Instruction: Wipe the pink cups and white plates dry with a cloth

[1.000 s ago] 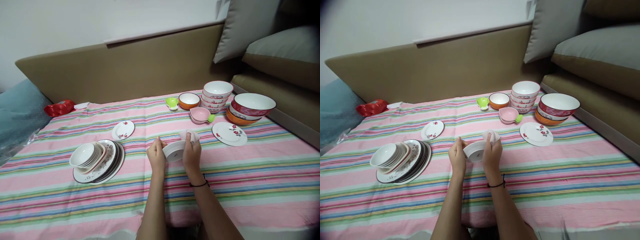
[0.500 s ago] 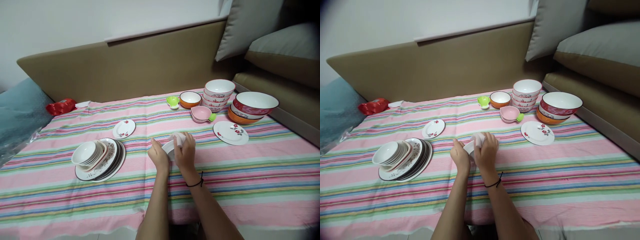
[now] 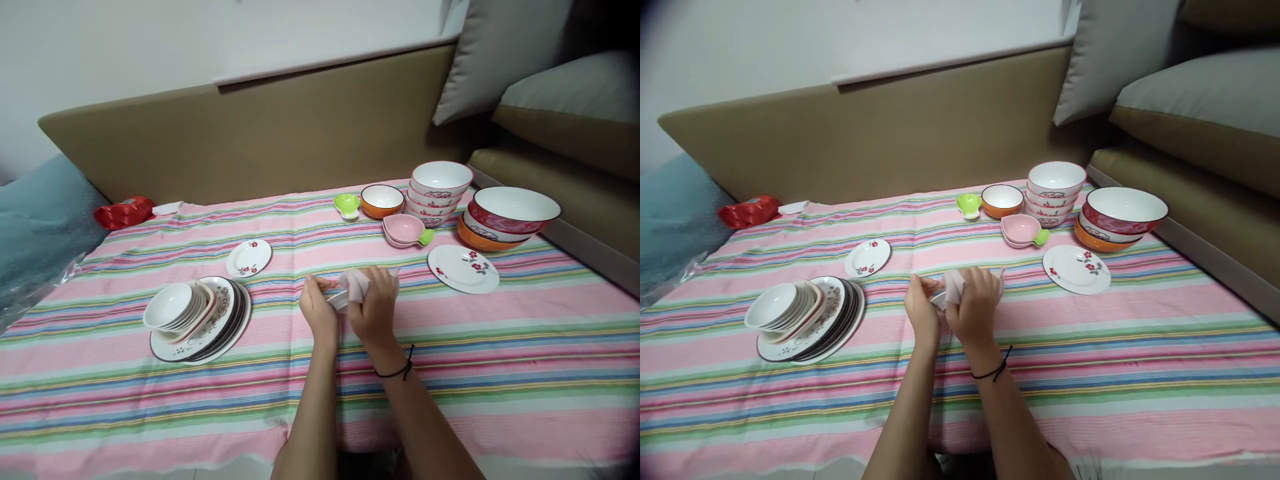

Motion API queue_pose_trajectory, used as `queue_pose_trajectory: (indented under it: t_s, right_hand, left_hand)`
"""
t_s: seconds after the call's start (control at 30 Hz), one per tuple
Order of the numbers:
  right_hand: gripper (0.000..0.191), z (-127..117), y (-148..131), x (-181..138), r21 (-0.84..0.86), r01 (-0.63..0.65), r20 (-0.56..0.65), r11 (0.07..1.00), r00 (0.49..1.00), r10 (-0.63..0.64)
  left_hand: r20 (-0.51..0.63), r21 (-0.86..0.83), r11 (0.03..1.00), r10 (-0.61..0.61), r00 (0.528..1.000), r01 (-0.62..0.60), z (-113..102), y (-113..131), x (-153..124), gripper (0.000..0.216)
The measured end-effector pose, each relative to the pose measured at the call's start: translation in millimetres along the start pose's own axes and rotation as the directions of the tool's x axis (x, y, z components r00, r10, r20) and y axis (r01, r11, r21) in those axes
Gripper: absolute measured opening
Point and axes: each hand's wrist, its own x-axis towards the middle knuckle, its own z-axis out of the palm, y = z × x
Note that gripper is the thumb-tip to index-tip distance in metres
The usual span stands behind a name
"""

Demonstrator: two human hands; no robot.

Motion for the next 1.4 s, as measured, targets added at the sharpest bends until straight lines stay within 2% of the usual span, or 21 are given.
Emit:
queue_pose_trajectory:
  t_s: [0.1, 0.2, 0.27, 0.33, 0.4, 0.47, 0.5, 0.57, 0.63, 0.7, 0.77, 0.83, 0.93, 0.97, 1.03, 1.1, 1.13, 1.2, 1.27, 1.33, 1.4]
  right_hand:
    - [0.018, 1, -4, -1, -0.049, 0.066, 0.065, 0.997, 0.996, -0.063]
    - [0.021, 11, 0, -3, 0.129, -0.172, -0.035, 0.977, 0.983, 0.178]
    - [0.027, 20, 6, -3, 0.392, -0.455, -0.064, 0.800, 0.854, 0.517]
    - [0.033, 30, 11, -3, 0.624, -0.638, 0.048, 0.452, 0.608, 0.792]
    - [0.035, 36, 13, -2, 0.713, -0.683, 0.200, 0.159, 0.415, 0.888]
    - [0.036, 37, 12, -1, 0.717, -0.690, 0.233, 0.099, 0.372, 0.898]
    - [0.036, 34, 10, -1, 0.706, -0.689, 0.194, 0.164, 0.411, 0.891]
    - [0.033, 27, 5, -1, 0.621, -0.629, 0.020, 0.467, 0.608, 0.793]
    - [0.027, 17, 0, -2, 0.391, -0.429, -0.102, 0.814, 0.859, 0.501]
    - [0.021, 11, -5, -5, 0.124, -0.164, -0.059, 0.979, 0.983, 0.172]
    - [0.019, 9, -7, -7, -0.012, -0.004, 0.031, 1.000, 1.000, 0.004]
    - [0.019, 11, -5, -8, -0.014, 0.002, 0.039, 1.000, 0.999, -0.002]
    - [0.022, 22, 5, -8, 0.209, -0.272, -0.032, 0.939, 0.958, 0.285]
    - [0.026, 27, 9, -8, 0.332, -0.421, -0.022, 0.844, 0.891, 0.454]
    - [0.032, 37, 15, -8, 0.544, -0.654, 0.096, 0.526, 0.672, 0.735]
    - [0.034, 44, 15, -8, 0.628, -0.729, 0.228, 0.272, 0.507, 0.831]
    - [0.034, 45, 13, -7, 0.643, -0.733, 0.261, 0.222, 0.482, 0.836]
    - [0.036, 43, 7, -7, 0.636, -0.725, 0.249, 0.266, 0.519, 0.818]
    - [0.036, 34, 1, -7, 0.580, -0.670, 0.148, 0.463, 0.645, 0.750]
    - [0.032, 24, -1, -6, 0.437, -0.493, 0.015, 0.752, 0.840, 0.542]
    - [0.026, 16, 0, -5, 0.237, -0.240, -0.023, 0.941, 0.967, 0.253]
  left_hand:
    - [0.008, 0.074, 0.997, 0.025, 1.000, -0.025, 1, 5, -4, 0.053]
    - [-0.026, 0.025, 0.993, -0.116, 0.993, 0.117, 0, 2, -1, 0.052]
    - [-0.081, -0.052, 0.986, -0.163, 0.983, 0.159, -1, -3, 5, 0.049]
    - [-0.153, -0.114, 0.974, -0.210, 0.966, 0.194, -3, -8, 11, 0.046]
    - [-0.199, -0.170, 0.951, -0.291, 0.936, 0.260, -5, -10, 15, 0.042]
    - [-0.215, -0.171, 0.934, -0.347, 0.913, 0.314, -7, -10, 16, 0.040]
    - [-0.217, -0.140, 0.938, -0.342, 0.914, 0.318, -7, -9, 16, 0.041]
    - [-0.196, -0.046, 0.970, -0.244, 0.950, 0.240, -8, -4, 13, 0.044]
    - [-0.130, 0.029, 0.998, -0.050, 0.990, 0.054, -7, 1, 8, 0.046]
    - [-0.028, 0.097, 0.985, 0.145, 0.989, -0.142, -7, 4, 2, 0.046]
    - [0.048, 0.198, 0.950, 0.238, 0.970, -0.242, -7, 5, -2, 0.047]
    - [0.073, 0.287, 0.922, 0.248, 0.966, -0.259, -7, 3, -3, 0.051]
    - [0.021, 0.317, 0.922, 0.230, 0.973, -0.225, -7, 0, 0, 0.053]
    - [-0.012, 0.303, 0.931, 0.216, 0.976, -0.202, -7, 0, 3, 0.053]
    - [-0.104, 0.240, 0.966, 0.121, 0.987, -0.093, -9, 0, 10, 0.052]
    - [-0.204, 0.122, 0.986, -0.087, 0.975, 0.114, -12, -2, 18, 0.048]
    - [-0.238, 0.055, 0.974, -0.202, 0.950, 0.221, -13, -4, 22, 0.045]
    - [-0.254, -0.032, 0.933, -0.353, 0.900, 0.357, -16, -8, 27, 0.042]
    - [-0.227, -0.009, 0.936, -0.344, 0.911, 0.351, -17, -11, 28, 0.042]
    - [-0.165, 0.062, 0.972, -0.212, 0.963, 0.225, -16, -10, 25, 0.044]
    - [-0.056, 0.117, 0.993, -0.001, 0.998, 0.008, -15, -7, 20, 0.043]
